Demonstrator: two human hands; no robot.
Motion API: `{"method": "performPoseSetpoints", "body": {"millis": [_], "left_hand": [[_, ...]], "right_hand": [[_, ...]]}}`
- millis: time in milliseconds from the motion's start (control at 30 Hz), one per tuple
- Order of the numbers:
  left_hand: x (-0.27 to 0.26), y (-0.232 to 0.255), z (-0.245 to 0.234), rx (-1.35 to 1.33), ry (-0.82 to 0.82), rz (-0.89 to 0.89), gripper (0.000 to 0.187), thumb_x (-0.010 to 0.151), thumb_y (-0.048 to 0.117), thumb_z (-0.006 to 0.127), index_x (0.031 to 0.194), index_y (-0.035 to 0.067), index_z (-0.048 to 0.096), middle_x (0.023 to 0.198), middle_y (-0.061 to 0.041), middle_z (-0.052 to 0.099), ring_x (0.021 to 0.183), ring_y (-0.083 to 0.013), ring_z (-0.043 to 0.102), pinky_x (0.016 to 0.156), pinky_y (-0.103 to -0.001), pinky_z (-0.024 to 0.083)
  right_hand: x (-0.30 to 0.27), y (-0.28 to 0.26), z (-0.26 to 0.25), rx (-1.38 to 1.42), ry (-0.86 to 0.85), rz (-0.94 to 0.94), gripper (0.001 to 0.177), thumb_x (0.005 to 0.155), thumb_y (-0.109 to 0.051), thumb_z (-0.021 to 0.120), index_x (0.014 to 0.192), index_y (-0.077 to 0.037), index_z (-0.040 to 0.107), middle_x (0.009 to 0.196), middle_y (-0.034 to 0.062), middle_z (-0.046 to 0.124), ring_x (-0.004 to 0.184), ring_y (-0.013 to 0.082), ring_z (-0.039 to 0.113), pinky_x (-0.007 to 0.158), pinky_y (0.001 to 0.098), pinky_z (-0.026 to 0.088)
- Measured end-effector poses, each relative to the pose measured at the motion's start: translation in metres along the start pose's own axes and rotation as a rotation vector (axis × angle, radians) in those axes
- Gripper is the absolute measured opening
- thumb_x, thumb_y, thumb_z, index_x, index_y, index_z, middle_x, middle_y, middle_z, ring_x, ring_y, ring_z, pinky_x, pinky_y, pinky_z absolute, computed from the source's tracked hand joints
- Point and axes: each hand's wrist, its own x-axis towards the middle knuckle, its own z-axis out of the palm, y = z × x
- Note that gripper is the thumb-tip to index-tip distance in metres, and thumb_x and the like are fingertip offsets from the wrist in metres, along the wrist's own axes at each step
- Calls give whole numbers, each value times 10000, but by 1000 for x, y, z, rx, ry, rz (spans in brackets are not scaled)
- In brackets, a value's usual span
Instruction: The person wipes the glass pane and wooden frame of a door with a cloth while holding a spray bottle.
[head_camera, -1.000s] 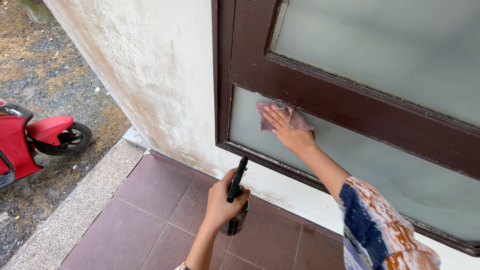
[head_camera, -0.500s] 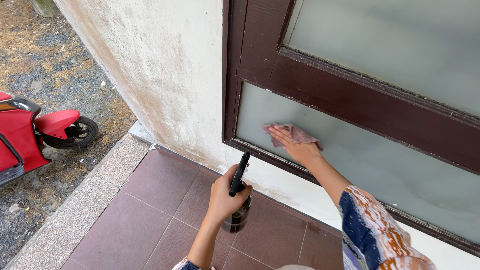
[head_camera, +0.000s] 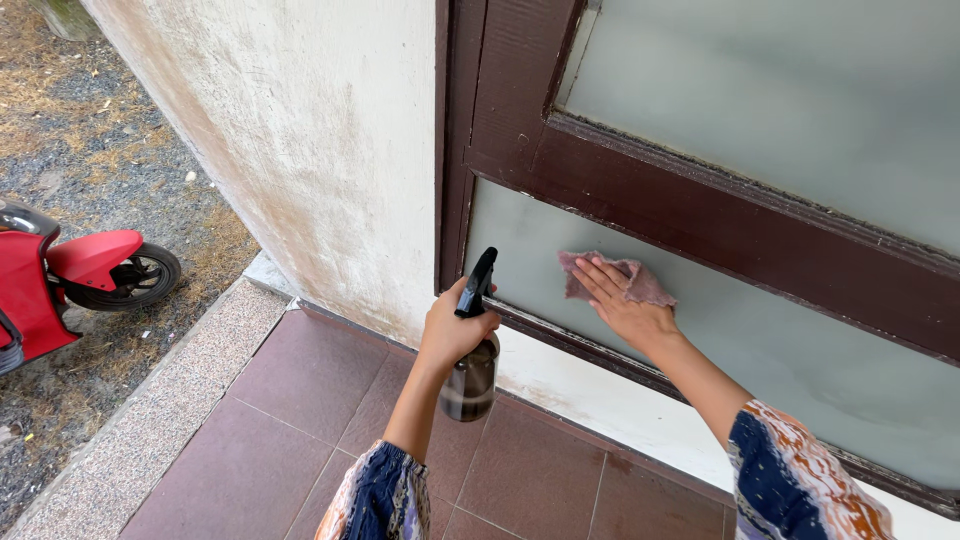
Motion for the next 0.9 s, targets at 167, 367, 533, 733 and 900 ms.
{"method": "performPoseSetpoints", "body": {"millis": [167, 367, 533, 733, 900], "left_hand": [[-5, -13, 0, 53, -28, -14, 458, 680, 117, 708, 1138, 128, 703, 629, -29, 659, 593, -132, 652, 590, -291, 483], [-10, -30, -6, 174, -47, 102, 509, 683, 161, 724, 1190, 189, 688, 650, -24, 675, 617, -148, 677, 617, -307, 509], [-12, -35, -11, 205, -26, 117, 532, 692, 176, 739, 1219, 220, 677, 672, -15, 694, 649, -147, 690, 651, -310, 517], [-24, -34, -21, 199, -40, 84, 535, 701, 177, 740, 1229, 224, 669, 673, -17, 703, 670, -156, 704, 675, -313, 525], [-34, -34, -31, 221, -46, 65, 538, 696, 176, 741, 1227, 222, 669, 676, -15, 713, 678, -160, 713, 689, -315, 527]], "right_hand": [[77, -24, -25, 33, 268, 41, 662, 1039, -426, 389, 1606, -120, 237, 1695, 37, 175, 1547, 183, 196, 1237, 461, 168], [141, -58, -41, -208, 351, 61, 685, 1066, -454, 370, 1626, -85, 231, 1710, 45, 176, 1559, 216, 140, 1229, 480, 111], [146, -85, -16, -393, 242, -112, 766, 1033, -496, 353, 1641, -100, 107, 1710, 25, 80, 1557, 222, 34, 1231, 484, 20], [99, -89, 27, -492, 218, -161, 787, 1033, -523, 338, 1644, -110, 62, 1720, 12, 41, 1556, 222, -12, 1226, 490, -7], [75, -58, 16, -305, 245, -34, 708, 1053, -491, 358, 1630, -128, 168, 1707, 32, 150, 1561, 205, 96, 1240, 472, 77]]}}
